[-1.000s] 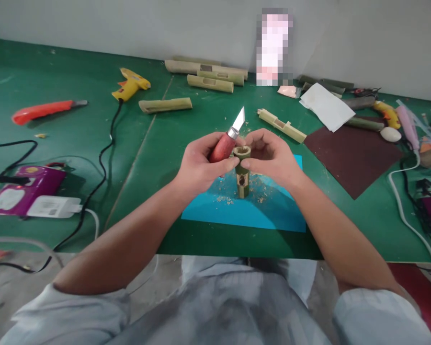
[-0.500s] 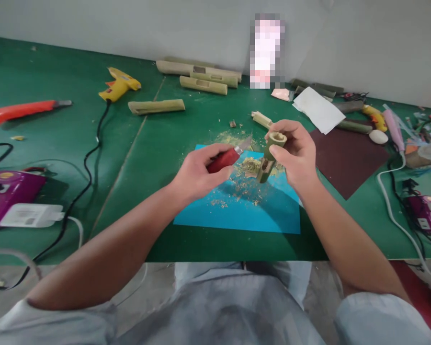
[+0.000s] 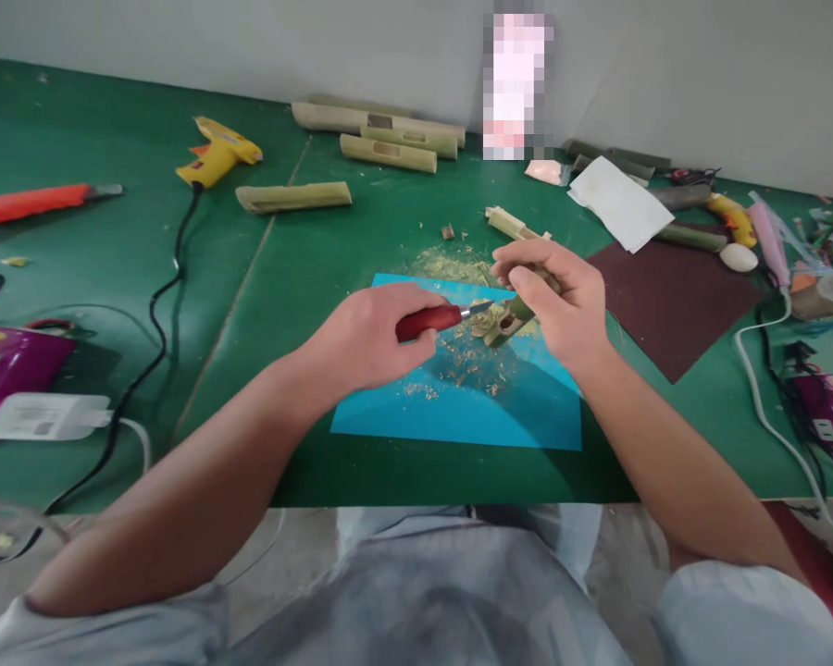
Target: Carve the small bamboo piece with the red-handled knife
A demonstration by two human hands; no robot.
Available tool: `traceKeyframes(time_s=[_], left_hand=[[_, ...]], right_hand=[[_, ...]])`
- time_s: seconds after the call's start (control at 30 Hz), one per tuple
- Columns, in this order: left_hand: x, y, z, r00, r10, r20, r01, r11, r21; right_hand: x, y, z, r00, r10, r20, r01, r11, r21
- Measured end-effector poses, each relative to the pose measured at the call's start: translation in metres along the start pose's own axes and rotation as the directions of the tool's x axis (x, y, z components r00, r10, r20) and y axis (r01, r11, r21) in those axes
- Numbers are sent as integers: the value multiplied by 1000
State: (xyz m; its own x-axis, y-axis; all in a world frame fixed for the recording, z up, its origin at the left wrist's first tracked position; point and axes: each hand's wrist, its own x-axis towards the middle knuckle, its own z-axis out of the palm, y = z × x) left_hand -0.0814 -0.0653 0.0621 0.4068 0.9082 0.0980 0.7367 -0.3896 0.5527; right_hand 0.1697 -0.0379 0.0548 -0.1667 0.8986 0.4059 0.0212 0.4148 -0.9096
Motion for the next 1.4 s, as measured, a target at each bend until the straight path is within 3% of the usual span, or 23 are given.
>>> traceKeyframes(time_s=[0.13,0.33,0.53,0.73,0.97,1.13,1.27,1.4], left_hand=[[-6,3,-10,996,86,10,-87,995,57],[-7,4,-14,994,99,-39,-96,993,71],[-12,10,-3,984,171,-48,-167,983,81],[-18,17,14,953,295,-62,-279,941,189],[-22,22,15,967,252,25,-254,964,75],[-28,24,22,967,252,33,-252,967,20],[-39,35,32,979,197,46,-201,971,127],[-47,47,39,991,113,72,-129,944,304]], right_hand=[[7,10,9,999,11,-50,-4,992,125],[8,13,10,986,57,-159,-13,963,269],[-3,0,10,973,85,-216,-54,988,144],[-6,10,8,964,-35,-263,49,998,45],[-5,28,4,972,-33,-231,60,992,111],[-3,17,12,964,90,-249,-27,969,246],[-6,-3,24,963,128,-237,-72,970,232],[-13,-12,36,941,96,-326,-29,978,207]])
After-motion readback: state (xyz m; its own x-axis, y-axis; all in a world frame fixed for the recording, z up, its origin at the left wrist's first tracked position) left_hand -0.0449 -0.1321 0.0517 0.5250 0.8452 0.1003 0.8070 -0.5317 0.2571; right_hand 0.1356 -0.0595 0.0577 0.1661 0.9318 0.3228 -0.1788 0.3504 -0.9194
